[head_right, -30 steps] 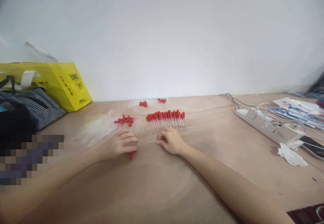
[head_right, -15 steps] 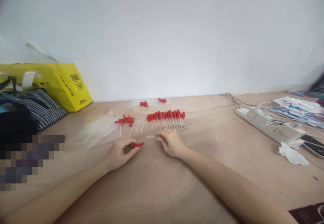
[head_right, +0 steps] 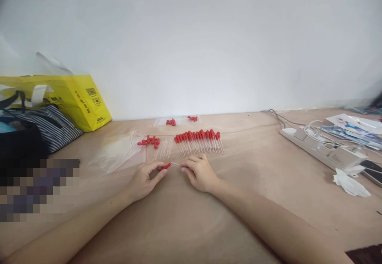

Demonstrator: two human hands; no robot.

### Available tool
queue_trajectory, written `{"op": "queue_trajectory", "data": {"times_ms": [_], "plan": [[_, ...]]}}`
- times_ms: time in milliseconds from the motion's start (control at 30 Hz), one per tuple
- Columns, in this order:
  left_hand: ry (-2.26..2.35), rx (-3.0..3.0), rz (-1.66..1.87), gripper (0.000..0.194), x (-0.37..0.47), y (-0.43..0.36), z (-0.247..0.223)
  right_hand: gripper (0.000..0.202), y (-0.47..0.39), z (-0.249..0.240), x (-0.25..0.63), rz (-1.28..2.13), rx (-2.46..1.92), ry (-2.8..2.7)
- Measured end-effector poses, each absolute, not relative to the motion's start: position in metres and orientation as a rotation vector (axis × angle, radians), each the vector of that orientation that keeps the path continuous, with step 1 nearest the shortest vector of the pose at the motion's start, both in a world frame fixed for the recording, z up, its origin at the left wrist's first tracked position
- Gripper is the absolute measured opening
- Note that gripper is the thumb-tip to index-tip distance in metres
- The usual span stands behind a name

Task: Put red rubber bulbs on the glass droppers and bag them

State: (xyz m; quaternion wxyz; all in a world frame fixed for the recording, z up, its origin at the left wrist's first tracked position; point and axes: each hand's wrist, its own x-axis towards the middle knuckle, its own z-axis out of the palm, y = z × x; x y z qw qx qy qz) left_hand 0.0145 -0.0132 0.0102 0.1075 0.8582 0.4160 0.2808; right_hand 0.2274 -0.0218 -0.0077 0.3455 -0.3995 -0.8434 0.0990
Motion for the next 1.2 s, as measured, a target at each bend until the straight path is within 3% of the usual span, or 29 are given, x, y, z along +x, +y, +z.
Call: {"op": "queue_trajectory", "data": {"times_ms": [1200], "plan": [[1.161,2.492,0.850,0.022,0.0185,-0.0145,0.0063,0.030,-0.0211,-0.0057,0.2208,-0.156,-0.951,-2.343]]}}
